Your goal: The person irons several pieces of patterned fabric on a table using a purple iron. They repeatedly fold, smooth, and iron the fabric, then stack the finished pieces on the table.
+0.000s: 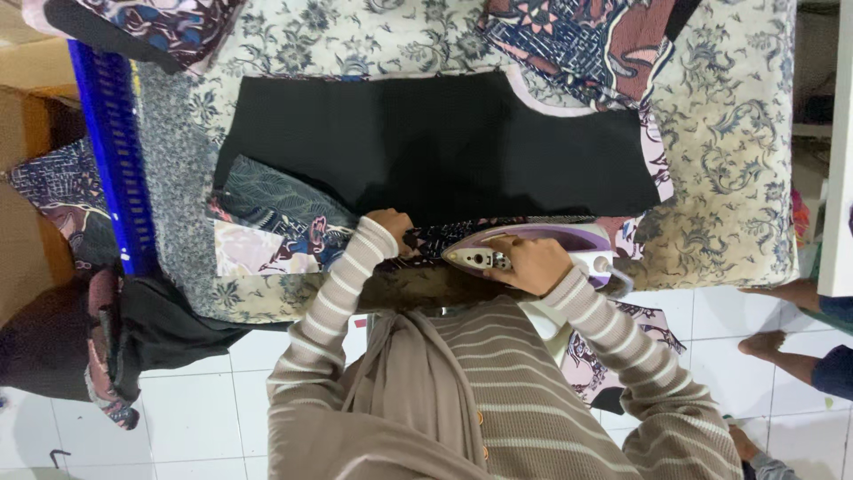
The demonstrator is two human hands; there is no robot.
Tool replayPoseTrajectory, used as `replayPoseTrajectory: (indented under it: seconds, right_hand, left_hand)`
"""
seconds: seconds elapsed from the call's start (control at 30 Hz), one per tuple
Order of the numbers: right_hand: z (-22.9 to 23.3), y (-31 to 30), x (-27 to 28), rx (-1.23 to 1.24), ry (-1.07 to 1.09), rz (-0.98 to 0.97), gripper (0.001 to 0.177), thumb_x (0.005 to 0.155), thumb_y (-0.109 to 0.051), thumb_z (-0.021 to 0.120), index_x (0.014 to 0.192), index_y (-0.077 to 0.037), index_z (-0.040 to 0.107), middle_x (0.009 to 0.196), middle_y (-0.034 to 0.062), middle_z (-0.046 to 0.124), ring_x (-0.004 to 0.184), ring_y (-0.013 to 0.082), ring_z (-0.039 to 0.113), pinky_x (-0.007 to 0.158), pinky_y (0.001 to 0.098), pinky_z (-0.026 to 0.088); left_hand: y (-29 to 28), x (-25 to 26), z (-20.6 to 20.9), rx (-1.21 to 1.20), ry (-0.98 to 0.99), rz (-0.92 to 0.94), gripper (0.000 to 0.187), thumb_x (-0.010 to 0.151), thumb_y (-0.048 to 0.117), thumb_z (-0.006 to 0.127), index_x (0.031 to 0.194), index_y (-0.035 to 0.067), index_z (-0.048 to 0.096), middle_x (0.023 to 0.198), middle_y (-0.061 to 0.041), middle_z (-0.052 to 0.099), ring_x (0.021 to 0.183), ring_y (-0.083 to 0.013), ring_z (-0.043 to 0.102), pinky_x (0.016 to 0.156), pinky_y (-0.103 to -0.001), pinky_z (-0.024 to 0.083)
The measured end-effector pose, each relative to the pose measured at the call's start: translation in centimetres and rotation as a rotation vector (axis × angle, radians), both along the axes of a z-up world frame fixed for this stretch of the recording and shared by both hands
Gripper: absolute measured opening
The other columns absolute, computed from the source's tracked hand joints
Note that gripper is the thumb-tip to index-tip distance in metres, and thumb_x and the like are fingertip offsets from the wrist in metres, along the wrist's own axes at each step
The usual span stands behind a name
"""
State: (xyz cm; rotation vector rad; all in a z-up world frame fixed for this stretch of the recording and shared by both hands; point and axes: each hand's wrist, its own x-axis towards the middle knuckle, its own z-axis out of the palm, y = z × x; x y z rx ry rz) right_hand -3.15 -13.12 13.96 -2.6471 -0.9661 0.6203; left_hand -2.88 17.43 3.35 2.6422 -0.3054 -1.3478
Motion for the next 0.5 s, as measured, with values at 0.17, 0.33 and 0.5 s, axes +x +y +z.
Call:
replayPoseTrajectory:
  seconds: [0.17, 0.33, 0.5]
  right_hand:
    - [-0.1, 2.1, -0.1, 0.010, 0.004, 0.014, 0.061, 0.083, -0.060, 0.067, 0.125, -0.016, 0.071, 0.065, 0.0123, 0.070, 0.052, 0.0280, 0.068, 0.050, 0.0405, 0.055]
    - [-0.9, 3.9, -0.3, -0.092, -0.051, 0.072, 0.067, 0.083, -0.066, 0.067, 0.127, -0.015, 0.070, 0.052, 0.0095, 0.064, 0.043, 0.0227, 0.063, 0.043, 0.0361, 0.051]
    - [-1.6, 5.0, -0.9, -0.112, -0.055, 0.089, 0.068, 0.083, -0.067, 0.067, 0.126, -0.015, 0.071, 0.048, 0.0083, 0.063, 0.039, 0.0205, 0.061, 0.040, 0.0342, 0.049]
  left_hand:
    - [0.8, -0.2, -1.0, -0.040, -0.133, 0.092, 0.060, 0.071, 0.051, 0.089, 0.116, 0.015, 0.075, 0.108, -0.011, 0.075, 0.102, -0.0291, 0.072, 0.091, -0.041, 0.057]
    - [1.4, -0.8, -1.9, -0.113, -0.126, 0.095, 0.056, 0.073, 0.051, 0.087, 0.114, 0.014, 0.077, 0.107, -0.010, 0.077, 0.104, -0.0277, 0.073, 0.094, -0.040, 0.056]
    - [3.4, -0.8, -1.1, -0.119, -0.183, 0.021, 0.060, 0.069, 0.051, 0.090, 0.113, 0.014, 0.074, 0.106, -0.013, 0.074, 0.100, -0.0309, 0.070, 0.090, -0.043, 0.054]
